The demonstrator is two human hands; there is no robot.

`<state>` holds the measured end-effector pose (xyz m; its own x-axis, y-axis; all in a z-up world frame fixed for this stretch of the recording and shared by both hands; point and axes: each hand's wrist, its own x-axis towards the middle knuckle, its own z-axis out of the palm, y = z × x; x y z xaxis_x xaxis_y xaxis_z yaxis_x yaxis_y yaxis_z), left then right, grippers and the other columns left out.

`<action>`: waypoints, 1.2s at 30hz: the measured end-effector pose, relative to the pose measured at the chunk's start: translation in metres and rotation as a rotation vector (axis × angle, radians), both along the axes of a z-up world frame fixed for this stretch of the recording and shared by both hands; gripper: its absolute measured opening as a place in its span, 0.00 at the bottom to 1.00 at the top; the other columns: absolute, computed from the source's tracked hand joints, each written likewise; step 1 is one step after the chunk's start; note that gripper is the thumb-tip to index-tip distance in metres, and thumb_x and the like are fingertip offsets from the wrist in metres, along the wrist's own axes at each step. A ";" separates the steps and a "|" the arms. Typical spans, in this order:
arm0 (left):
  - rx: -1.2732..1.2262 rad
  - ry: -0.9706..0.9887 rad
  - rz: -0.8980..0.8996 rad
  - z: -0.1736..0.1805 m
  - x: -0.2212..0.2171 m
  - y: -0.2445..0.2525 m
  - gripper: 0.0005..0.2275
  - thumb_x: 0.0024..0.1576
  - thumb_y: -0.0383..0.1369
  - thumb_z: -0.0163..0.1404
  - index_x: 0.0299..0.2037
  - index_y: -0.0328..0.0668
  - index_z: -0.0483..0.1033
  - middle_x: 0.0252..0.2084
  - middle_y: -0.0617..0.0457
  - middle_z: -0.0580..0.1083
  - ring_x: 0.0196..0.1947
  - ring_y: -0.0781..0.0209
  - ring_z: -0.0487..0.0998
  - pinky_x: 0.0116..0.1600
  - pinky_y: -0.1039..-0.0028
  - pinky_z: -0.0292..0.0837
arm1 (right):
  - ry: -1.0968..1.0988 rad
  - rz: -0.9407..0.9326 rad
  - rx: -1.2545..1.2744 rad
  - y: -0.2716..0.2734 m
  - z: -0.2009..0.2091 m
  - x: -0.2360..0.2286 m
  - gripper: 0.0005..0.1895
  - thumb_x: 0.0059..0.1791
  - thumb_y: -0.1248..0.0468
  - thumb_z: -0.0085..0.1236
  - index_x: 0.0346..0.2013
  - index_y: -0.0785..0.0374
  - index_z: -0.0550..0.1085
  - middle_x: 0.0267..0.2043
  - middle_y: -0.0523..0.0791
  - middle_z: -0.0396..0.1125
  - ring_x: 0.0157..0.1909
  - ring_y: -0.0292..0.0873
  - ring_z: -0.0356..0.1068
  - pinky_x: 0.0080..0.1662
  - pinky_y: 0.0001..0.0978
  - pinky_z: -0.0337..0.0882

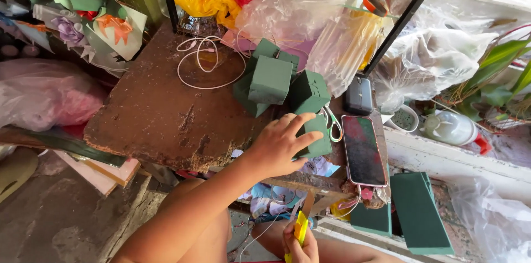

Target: The person carves letters and shapes into green foam blocks using a yellow utility knife. They hold the blocks with one hand and carefully cut into the surface to create raised lettering and patterns, then place the finished pieces on a cluttered wooden table.

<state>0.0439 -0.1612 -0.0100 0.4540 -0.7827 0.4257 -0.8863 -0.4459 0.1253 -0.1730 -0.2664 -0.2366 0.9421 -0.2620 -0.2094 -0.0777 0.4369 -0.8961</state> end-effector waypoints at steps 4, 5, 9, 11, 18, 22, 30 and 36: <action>-0.406 -0.109 -0.043 0.046 -0.006 0.010 0.26 0.53 0.45 0.61 0.59 0.50 0.67 0.63 0.43 0.65 0.59 0.43 0.72 0.55 0.57 0.77 | 0.030 -0.041 -0.064 -0.005 0.004 0.000 0.04 0.50 0.70 0.53 0.33 0.69 0.72 0.17 0.52 0.61 0.19 0.43 0.59 0.27 0.29 0.57; -0.584 -0.069 -0.052 0.062 -0.006 0.013 0.26 0.55 0.48 0.59 0.59 0.47 0.67 0.62 0.41 0.66 0.63 0.43 0.72 0.65 0.55 0.75 | -0.065 -0.079 -0.075 -0.001 0.006 0.001 0.03 0.49 0.70 0.54 0.31 0.70 0.73 0.14 0.51 0.61 0.17 0.42 0.59 0.25 0.27 0.54; -0.716 -0.262 0.176 0.086 0.072 0.007 0.25 0.58 0.50 0.56 0.57 0.42 0.66 0.61 0.40 0.68 0.63 0.40 0.71 0.67 0.52 0.72 | 0.168 0.019 0.098 0.000 -0.004 0.003 0.03 0.53 0.70 0.54 0.37 0.69 0.70 0.21 0.53 0.61 0.21 0.48 0.61 0.29 0.35 0.60; -0.738 -0.101 0.300 0.084 0.128 0.005 0.33 0.55 0.62 0.50 0.58 0.43 0.62 0.59 0.39 0.63 0.59 0.43 0.71 0.53 0.54 0.81 | 0.111 0.052 0.112 0.003 -0.017 0.003 0.01 0.52 0.74 0.52 0.35 0.70 0.71 0.19 0.51 0.61 0.18 0.44 0.60 0.24 0.30 0.58; -0.383 -0.002 0.462 0.100 0.091 -0.003 0.42 0.54 0.69 0.38 0.73 0.50 0.52 0.76 0.39 0.51 0.76 0.39 0.50 0.67 0.32 0.54 | 0.312 -0.093 0.185 0.004 -0.021 0.008 0.00 0.51 0.76 0.55 0.35 0.73 0.73 0.27 0.55 0.64 0.27 0.50 0.68 0.36 0.29 0.63; -0.173 0.122 0.638 0.055 0.074 0.007 0.43 0.45 0.64 0.55 0.69 0.57 0.55 0.72 0.36 0.55 0.64 0.34 0.62 0.49 0.39 0.66 | 0.268 -0.069 0.247 0.008 -0.002 0.010 0.02 0.50 0.76 0.52 0.34 0.75 0.73 0.26 0.55 0.62 0.25 0.48 0.65 0.32 0.29 0.60; -0.211 0.047 0.609 0.023 0.118 0.073 0.36 0.49 0.43 0.64 0.67 0.53 0.59 0.66 0.23 0.60 0.61 0.23 0.68 0.50 0.46 0.76 | 0.348 0.099 0.149 0.002 0.017 0.001 0.02 0.50 0.74 0.56 0.36 0.72 0.74 0.28 0.54 0.64 0.28 0.48 0.65 0.36 0.33 0.63; -0.149 0.172 0.679 0.023 0.145 0.098 0.40 0.49 0.42 0.64 0.71 0.64 0.55 0.77 0.39 0.30 0.76 0.25 0.33 0.67 0.20 0.37 | 0.278 0.056 0.017 0.012 0.043 0.004 0.04 0.46 0.72 0.58 0.34 0.73 0.76 0.26 0.53 0.66 0.26 0.47 0.67 0.34 0.33 0.66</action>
<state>0.1889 -0.0631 0.0135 0.8905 -0.2422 0.3851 -0.3812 -0.8593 0.3409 -0.1695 -0.2539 -0.1931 0.8605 -0.2057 -0.4660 -0.3442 0.4398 -0.8296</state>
